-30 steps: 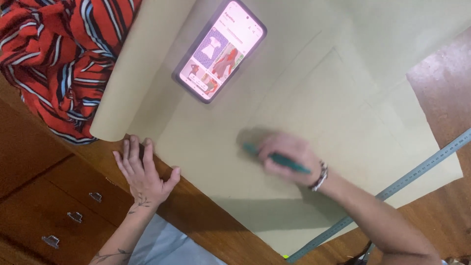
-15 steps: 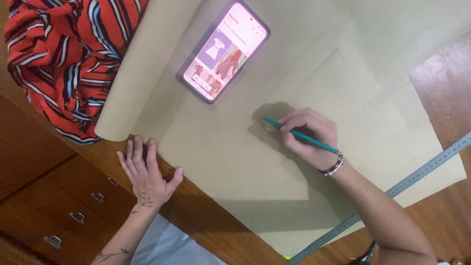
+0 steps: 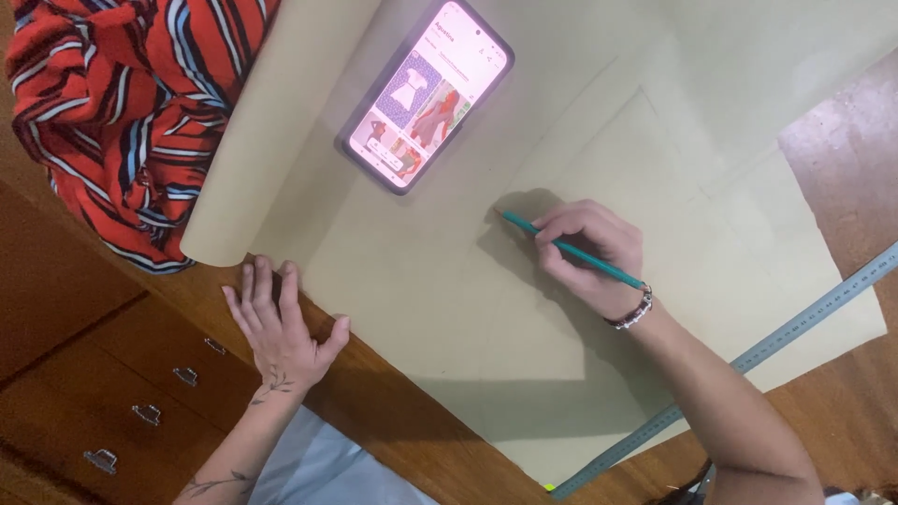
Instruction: The person draws a pattern on a large sheet of brown paper using a pencil and a metal ruler. They reference a design on a smartphone placed on the table, draw straight lines, and sketch curved lines freehand. The person also folds the paper and moves a roll of paper on the table.
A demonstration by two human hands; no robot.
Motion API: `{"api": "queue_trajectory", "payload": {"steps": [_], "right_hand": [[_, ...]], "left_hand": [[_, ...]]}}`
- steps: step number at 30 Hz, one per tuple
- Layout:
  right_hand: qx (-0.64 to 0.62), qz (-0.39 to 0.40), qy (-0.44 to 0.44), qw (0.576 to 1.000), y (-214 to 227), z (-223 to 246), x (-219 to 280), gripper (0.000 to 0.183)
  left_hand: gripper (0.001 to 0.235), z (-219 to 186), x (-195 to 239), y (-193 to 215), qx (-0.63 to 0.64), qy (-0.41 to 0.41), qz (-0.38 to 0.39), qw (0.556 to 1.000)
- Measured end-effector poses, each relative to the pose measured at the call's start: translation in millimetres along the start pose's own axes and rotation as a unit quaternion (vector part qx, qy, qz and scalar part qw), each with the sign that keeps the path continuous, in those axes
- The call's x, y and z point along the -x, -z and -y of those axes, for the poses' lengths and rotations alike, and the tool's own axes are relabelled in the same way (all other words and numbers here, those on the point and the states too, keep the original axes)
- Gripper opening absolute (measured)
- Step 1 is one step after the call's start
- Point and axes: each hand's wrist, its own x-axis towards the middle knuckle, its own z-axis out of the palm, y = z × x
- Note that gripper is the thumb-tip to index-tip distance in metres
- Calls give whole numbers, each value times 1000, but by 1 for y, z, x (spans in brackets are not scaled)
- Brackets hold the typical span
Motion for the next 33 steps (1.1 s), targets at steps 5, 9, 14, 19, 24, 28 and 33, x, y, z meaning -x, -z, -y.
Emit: {"api": "queue_trajectory", "payload": {"steps": [5,9,14,19,24,28,33], "right_hand": [[12,27,18,999,-1,4,-1,4],[-23,97,34,994,-9,7,11,7],[-89,218,10,972,-22,1,57,10],[-134,338,-11,932,-17,21,63,6],[-124,234,-24,964,-18,5,52,3],[-84,222,-11,971,-19,13,37,4],[-114,295,-33,948,-23,9,77,9]], "left_hand": [[89,-1,0,0,1,-2,-3,1000],[88,0,-1,1,0,-5,-1,1000],[89,1,0,-1,-8,-10,-4,1000],[89,2,1,-1,-3,-14,2,1000],[90,1,-1,0,0,-12,-6,1000],[90,2,0,-2,1,-11,-5,1000],[90,2,0,0,1,-16,-6,1000]]}}
